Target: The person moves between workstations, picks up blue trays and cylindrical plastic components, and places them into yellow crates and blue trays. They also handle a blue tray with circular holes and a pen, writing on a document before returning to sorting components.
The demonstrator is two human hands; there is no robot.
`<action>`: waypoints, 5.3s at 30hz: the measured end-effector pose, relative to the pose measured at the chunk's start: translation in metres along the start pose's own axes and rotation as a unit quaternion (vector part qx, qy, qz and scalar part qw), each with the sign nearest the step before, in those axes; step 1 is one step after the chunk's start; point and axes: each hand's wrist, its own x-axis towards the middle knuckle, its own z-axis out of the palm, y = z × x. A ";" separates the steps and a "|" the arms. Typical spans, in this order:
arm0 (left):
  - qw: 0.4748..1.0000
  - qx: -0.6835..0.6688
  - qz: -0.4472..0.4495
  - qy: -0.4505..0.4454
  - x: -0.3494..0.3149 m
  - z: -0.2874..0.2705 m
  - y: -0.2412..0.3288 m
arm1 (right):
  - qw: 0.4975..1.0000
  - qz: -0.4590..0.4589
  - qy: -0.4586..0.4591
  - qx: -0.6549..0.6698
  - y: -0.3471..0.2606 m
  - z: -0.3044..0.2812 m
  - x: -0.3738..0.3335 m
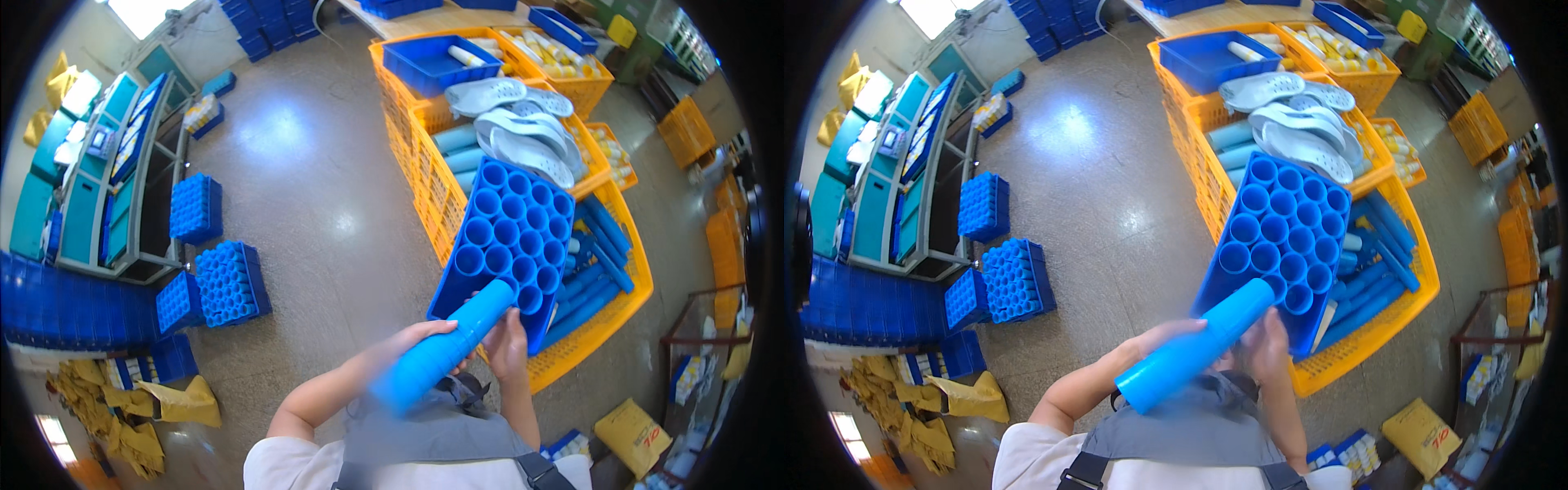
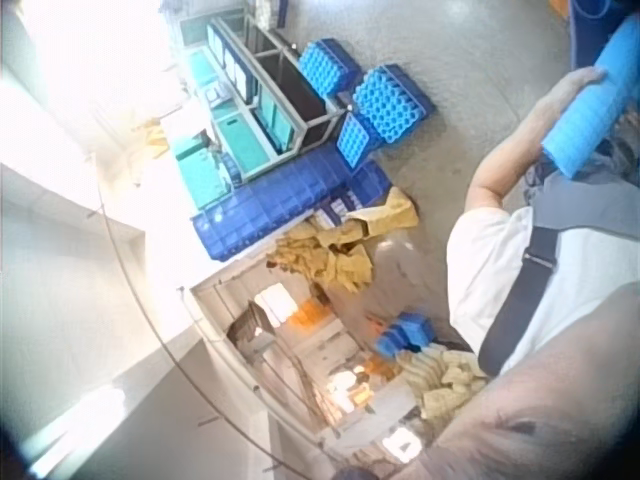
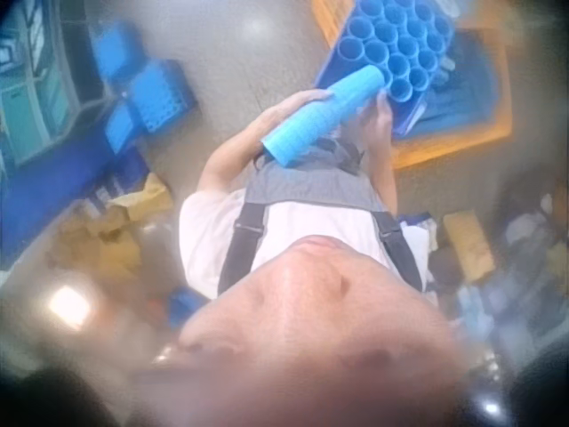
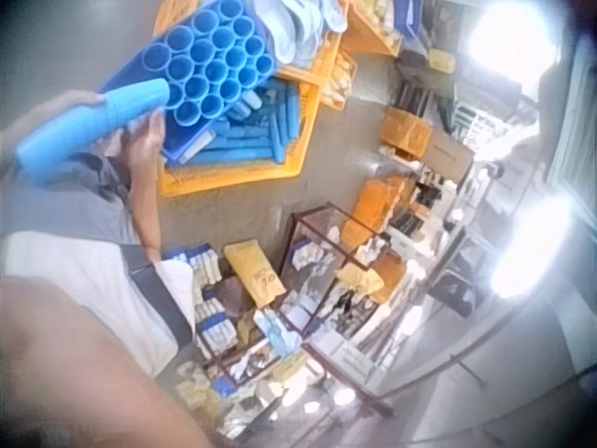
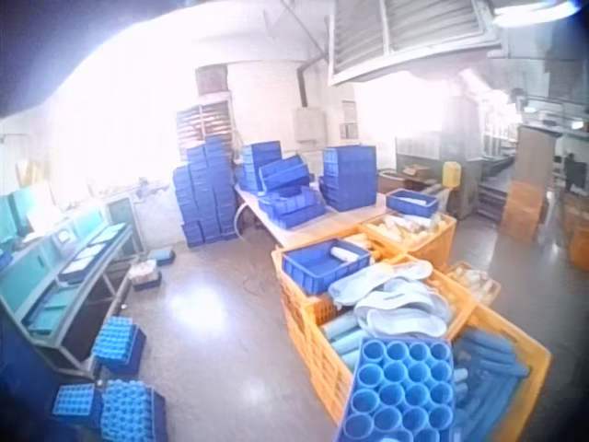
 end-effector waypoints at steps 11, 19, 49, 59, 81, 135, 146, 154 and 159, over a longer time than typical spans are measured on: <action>0.987 0.127 0.031 0.090 -0.047 -0.030 -0.037 | 0.974 0.146 0.128 0.118 0.032 -0.019 0.024; 0.988 0.050 0.087 0.120 -0.033 -0.041 -0.070 | 0.968 0.228 0.050 0.088 0.032 -0.089 0.059; 0.952 0.110 0.195 0.211 -0.035 0.008 -0.080 | 0.890 0.088 -0.036 -0.446 -0.005 -0.042 -0.009; 0.967 0.158 -0.061 0.191 0.010 0.001 -0.074 | 0.563 -0.264 0.200 -0.757 -0.030 -0.083 -0.057; 0.963 0.167 0.151 0.147 -0.047 0.017 -0.087 | 0.680 -0.308 0.016 -0.665 -0.022 -0.055 -0.010; 0.764 0.120 0.201 0.602 -0.296 -0.467 0.249 | 0.783 -0.220 -0.036 -0.581 0.200 0.296 0.386; 0.557 -0.339 0.372 0.661 -0.487 -0.682 0.361 | 0.709 -0.166 -0.133 -0.672 0.447 0.477 0.758; 0.339 -0.546 0.484 0.595 -0.662 -0.764 0.476 | 0.703 -0.068 -0.251 -0.663 0.601 0.728 0.937; 0.307 -0.548 0.623 0.466 -0.797 -0.908 0.502 | 0.687 -0.069 -0.288 -0.663 0.701 0.835 0.998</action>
